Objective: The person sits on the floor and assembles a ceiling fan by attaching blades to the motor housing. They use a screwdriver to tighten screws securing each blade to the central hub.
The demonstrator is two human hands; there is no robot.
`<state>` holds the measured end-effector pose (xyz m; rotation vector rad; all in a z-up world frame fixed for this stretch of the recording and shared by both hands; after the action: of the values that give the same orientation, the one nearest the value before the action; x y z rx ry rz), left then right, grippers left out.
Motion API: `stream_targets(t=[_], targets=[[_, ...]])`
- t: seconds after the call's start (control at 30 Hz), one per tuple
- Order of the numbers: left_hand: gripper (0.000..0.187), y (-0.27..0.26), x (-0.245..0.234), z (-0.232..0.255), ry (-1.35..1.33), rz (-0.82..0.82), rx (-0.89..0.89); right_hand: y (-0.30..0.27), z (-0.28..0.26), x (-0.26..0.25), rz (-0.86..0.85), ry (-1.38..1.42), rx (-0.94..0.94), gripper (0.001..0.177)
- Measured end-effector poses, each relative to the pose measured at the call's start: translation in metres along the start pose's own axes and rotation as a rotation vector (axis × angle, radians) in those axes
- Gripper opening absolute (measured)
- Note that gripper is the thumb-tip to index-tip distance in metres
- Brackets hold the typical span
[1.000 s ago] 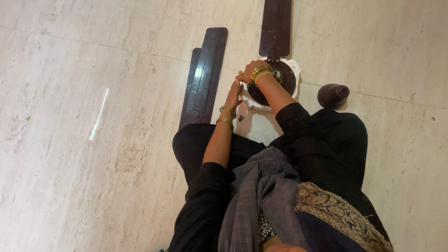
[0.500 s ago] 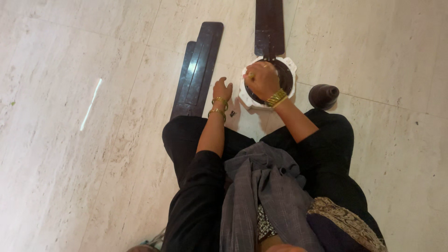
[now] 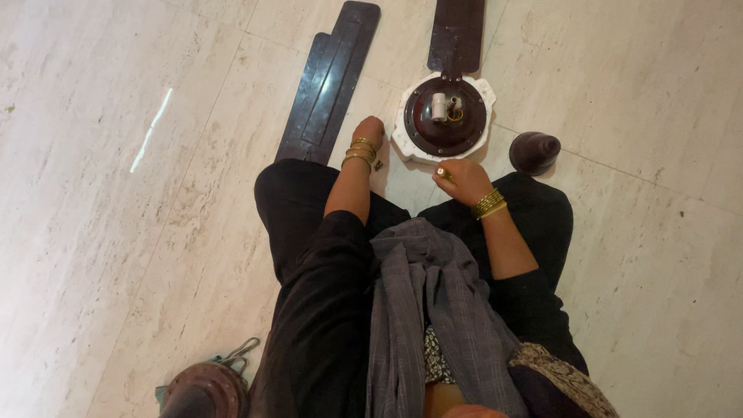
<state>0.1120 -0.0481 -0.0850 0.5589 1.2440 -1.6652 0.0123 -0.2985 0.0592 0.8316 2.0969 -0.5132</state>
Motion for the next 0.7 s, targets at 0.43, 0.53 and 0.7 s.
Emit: stream_targets(t=[0.43, 0.53, 0.7], targets=[[0.023, -0.03, 0.023, -0.002, 0.002, -0.318, -0.079, 0.032, 0.035, 0.053, -0.085, -0.029, -0.066, 0.029], [0.031, -0.027, 0.036, -0.006, 0.038, -0.4, -0.016, 0.035, 0.038, 0.053, -0.085, -0.025, -0.055, 0.029], [0.026, -0.013, 0.067, -0.004, 0.156, -0.275, 0.061, 0.036, 0.047, 0.058, -0.123, -0.034, 0.001, 0.03]])
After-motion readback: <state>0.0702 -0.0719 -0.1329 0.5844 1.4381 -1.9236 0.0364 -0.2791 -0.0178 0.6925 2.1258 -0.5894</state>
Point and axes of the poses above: each hand's wrist, its own y-axis towards the middle knuckle, its own x-axis out of the palm, z = x × y, the point moved 7 cm from there along y, towards the middle knuckle, and after that the axes turned 12 degrees about -z, right-handed, at the moved point
